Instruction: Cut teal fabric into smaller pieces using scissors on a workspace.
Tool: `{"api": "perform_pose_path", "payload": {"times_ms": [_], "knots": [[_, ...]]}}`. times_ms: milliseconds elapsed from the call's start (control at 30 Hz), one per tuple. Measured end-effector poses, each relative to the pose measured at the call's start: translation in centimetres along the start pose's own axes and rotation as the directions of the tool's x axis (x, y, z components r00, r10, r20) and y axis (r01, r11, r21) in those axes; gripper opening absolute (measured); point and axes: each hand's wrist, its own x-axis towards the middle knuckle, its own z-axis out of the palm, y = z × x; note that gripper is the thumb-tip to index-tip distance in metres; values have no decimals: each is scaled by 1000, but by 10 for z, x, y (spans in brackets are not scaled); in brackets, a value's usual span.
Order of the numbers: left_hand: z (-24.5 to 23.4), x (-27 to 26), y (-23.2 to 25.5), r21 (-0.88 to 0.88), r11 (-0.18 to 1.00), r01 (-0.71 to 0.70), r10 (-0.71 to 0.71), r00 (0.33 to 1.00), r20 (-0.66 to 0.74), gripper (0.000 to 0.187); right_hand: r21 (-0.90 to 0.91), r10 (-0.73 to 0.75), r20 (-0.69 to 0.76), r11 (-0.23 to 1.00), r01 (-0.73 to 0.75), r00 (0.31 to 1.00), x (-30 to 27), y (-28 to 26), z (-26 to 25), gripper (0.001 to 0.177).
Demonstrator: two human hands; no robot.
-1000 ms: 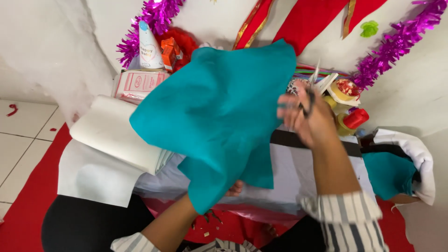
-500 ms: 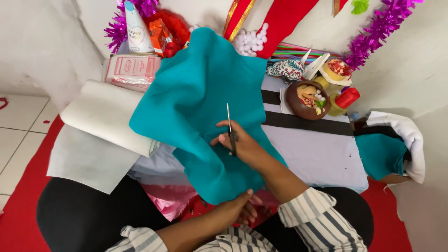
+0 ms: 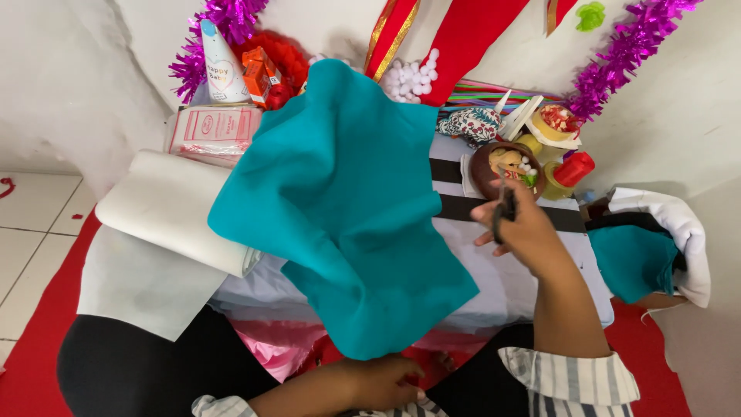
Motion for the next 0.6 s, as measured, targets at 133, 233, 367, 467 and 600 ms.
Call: {"api": "perform_pose_path", "payload": {"times_ms": [133, 233, 367, 467, 600], "knots": [[20, 33, -30, 25, 982, -185, 186, 980, -75, 45, 179, -15, -31, 984, 20, 999, 16, 17, -14, 64], [5, 9, -5, -63, 927, -369, 372, 927, 39, 41, -50, 35, -21, 998, -36, 999, 16, 6, -10, 80], [-92, -145, 121, -407, 856, -318, 436, 867, 241, 65, -360, 197, 57, 919, -163, 979, 52, 41, -5, 93], [-134, -197, 123, -81, 679, -730, 712, 681, -170, 34, -440, 252, 91, 878, -188, 963, 51, 25, 0, 55], [-189, -213, 78, 236, 859, -455, 471, 519, -713, 40, -531, 169, -47, 831, -168, 984, 72, 44, 8, 37]]}}
